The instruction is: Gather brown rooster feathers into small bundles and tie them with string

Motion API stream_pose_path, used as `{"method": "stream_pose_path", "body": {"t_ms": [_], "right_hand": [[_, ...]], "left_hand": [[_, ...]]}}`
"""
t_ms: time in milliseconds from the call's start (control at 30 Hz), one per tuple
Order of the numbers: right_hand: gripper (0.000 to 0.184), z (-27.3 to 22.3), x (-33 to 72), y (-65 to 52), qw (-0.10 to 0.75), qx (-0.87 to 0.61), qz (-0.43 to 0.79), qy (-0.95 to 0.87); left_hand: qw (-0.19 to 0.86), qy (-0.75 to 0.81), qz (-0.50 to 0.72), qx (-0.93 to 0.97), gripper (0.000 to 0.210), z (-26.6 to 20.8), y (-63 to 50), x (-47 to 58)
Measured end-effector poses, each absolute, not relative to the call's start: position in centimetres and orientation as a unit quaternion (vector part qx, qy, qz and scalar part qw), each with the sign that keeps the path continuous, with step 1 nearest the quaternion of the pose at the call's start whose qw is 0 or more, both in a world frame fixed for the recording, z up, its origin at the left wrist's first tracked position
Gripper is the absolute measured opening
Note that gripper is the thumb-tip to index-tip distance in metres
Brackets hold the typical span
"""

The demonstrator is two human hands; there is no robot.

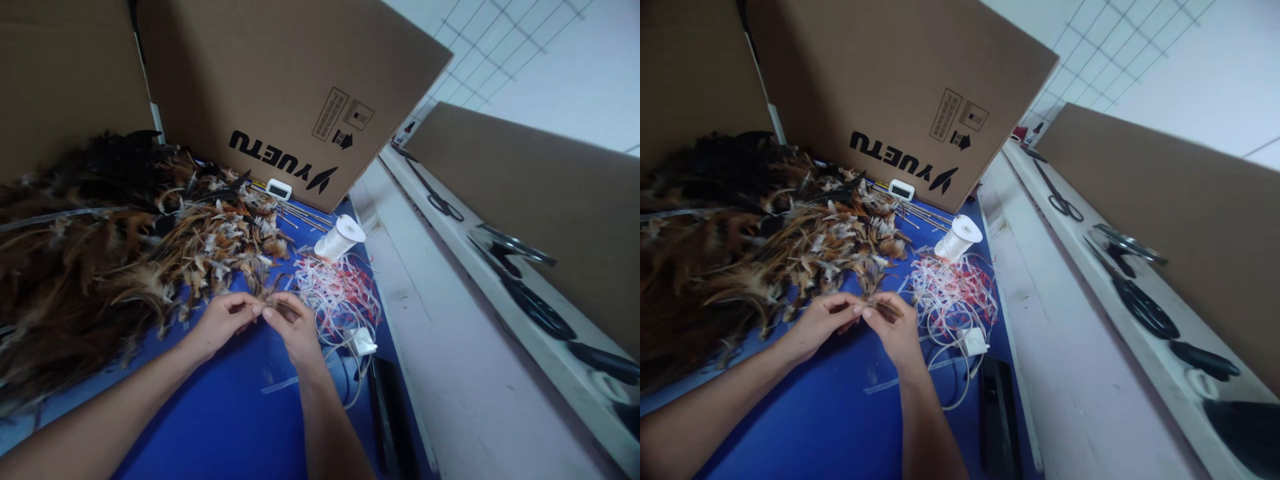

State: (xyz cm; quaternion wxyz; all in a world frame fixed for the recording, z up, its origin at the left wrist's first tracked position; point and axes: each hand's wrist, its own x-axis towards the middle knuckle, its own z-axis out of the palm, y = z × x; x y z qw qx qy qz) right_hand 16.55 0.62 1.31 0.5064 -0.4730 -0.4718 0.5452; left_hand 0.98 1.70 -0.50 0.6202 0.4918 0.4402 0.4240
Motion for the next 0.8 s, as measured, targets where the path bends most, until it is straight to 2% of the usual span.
{"method": "stream_pose_path", "body": {"t_ms": [167,400,800], "right_hand": [[0.010,1.15,16.25,0.81,0.534,-0.473,0.496,-0.495],[0.009,1.07,16.35,0.89,0.534,-0.468,0.487,-0.509],[0.011,1.40,16.46,0.92,0.515,-0.468,0.495,-0.520]], "left_hand": [[0.601,0.455,0.407,0.516,0.032,-0.62,1.58,1.04],[0.597,0.451,0.404,0.527,0.030,-0.74,1.56,1.05],[0.741,0.403,0.363,0.396,0.030,0.18,1.57,1.05]]}}
